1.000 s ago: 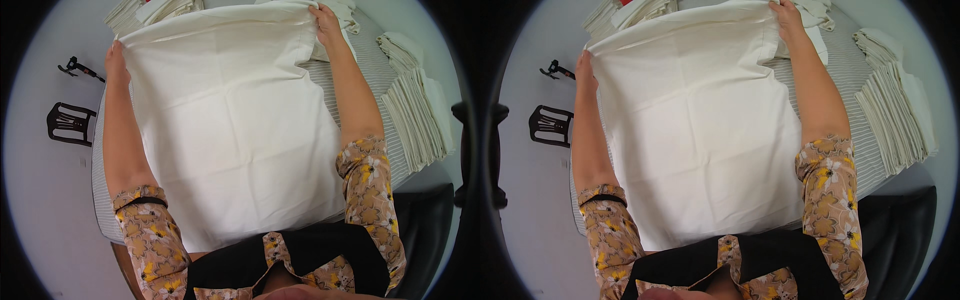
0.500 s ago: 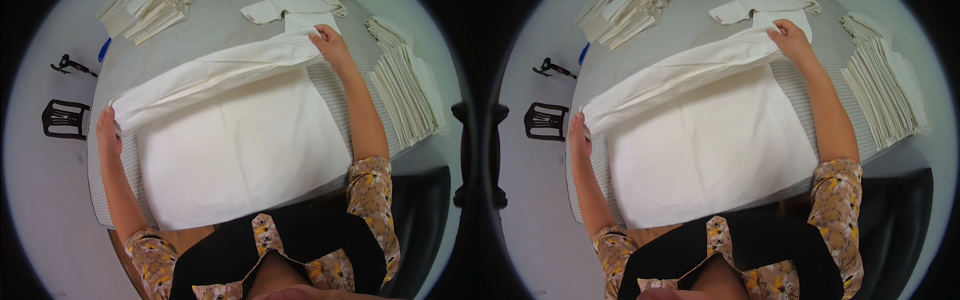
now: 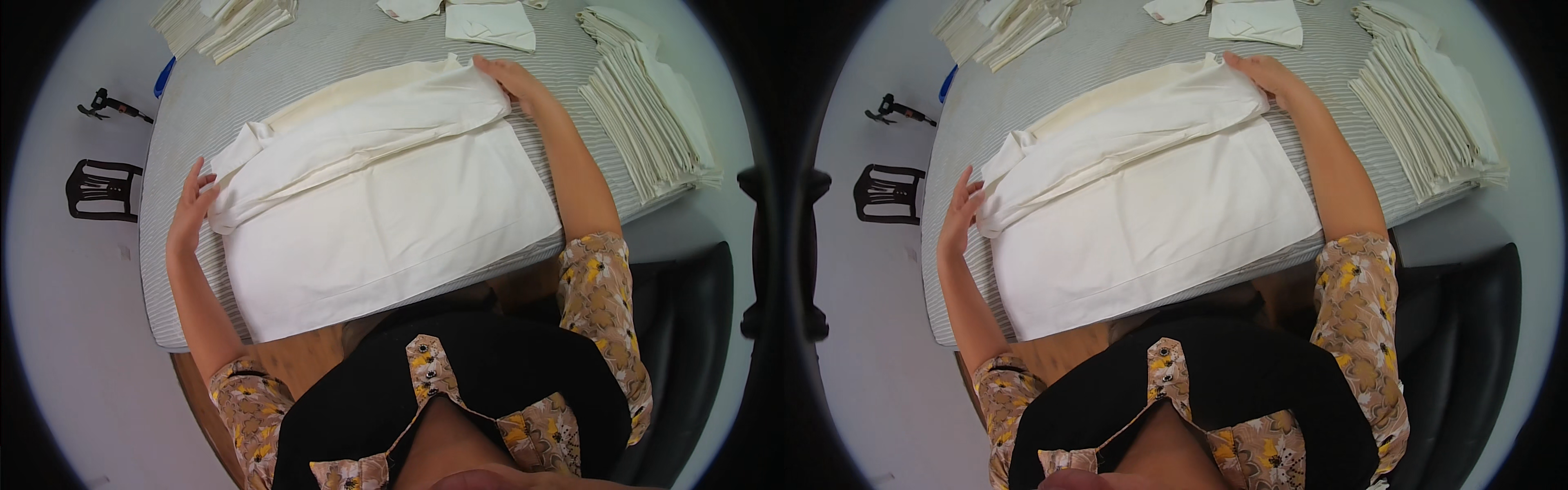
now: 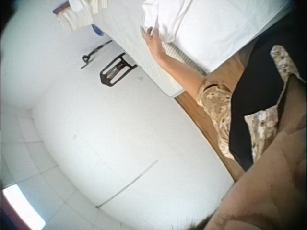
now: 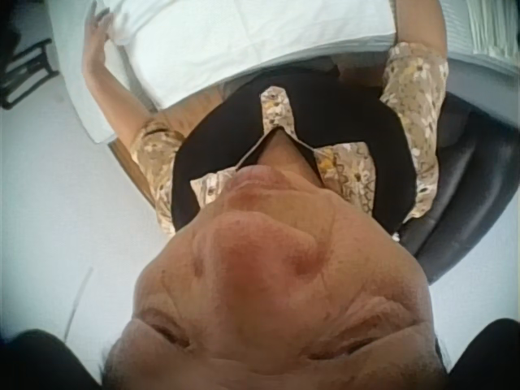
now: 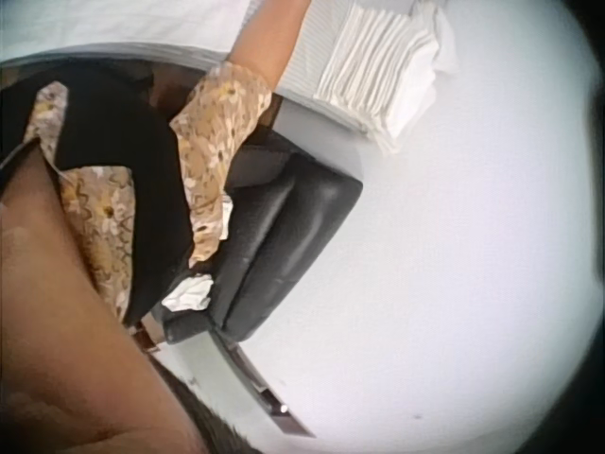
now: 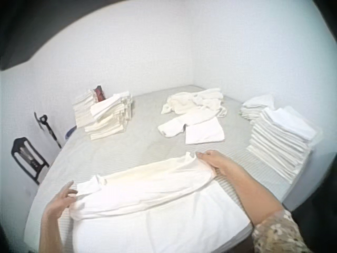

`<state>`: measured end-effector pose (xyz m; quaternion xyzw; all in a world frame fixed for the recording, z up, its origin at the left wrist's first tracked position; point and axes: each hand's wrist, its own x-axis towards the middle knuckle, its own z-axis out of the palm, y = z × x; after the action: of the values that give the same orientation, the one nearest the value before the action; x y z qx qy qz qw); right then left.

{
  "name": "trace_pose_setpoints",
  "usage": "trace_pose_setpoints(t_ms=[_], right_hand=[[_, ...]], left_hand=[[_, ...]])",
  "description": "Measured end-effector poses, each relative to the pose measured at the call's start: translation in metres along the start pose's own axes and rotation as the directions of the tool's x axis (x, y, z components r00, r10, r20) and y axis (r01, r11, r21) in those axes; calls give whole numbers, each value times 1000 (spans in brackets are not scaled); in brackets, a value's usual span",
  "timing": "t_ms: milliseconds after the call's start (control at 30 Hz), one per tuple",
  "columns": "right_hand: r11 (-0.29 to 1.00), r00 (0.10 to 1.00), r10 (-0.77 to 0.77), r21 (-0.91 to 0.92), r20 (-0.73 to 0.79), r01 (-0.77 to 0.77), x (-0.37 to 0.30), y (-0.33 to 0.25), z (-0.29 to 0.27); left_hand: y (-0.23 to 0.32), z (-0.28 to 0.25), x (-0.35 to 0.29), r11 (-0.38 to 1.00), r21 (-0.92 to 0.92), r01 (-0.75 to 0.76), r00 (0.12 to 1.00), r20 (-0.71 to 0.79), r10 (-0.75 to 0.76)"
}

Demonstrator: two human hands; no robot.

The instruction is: The person folds white fabric pieces on a striped tablecloth, smoothing and aligning edges, then stacks them. The person repeats the folding process with additional pieces, maintaining consistent alignment and stacking the finished items.

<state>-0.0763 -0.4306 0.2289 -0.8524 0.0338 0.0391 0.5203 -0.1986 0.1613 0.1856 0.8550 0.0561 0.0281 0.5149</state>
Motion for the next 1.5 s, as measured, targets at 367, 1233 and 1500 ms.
trace_pose_setpoints(t_ms=[367, 1233, 1500], right_hand=[[878, 875, -478, 49, 72, 476, -29, -26, -6], [840, 890, -418, -450, -184, 302, 35, 42, 13], [456, 433, -842, -854, -322, 251, -56, -44, 52]], left_hand=[[1, 31, 62, 971, -238, -24, 975, -220, -30], [-42, 45, 38, 962, 187, -196, 923, -297, 246], [-56, 30, 22, 995, 80, -56, 930, -359, 82]])
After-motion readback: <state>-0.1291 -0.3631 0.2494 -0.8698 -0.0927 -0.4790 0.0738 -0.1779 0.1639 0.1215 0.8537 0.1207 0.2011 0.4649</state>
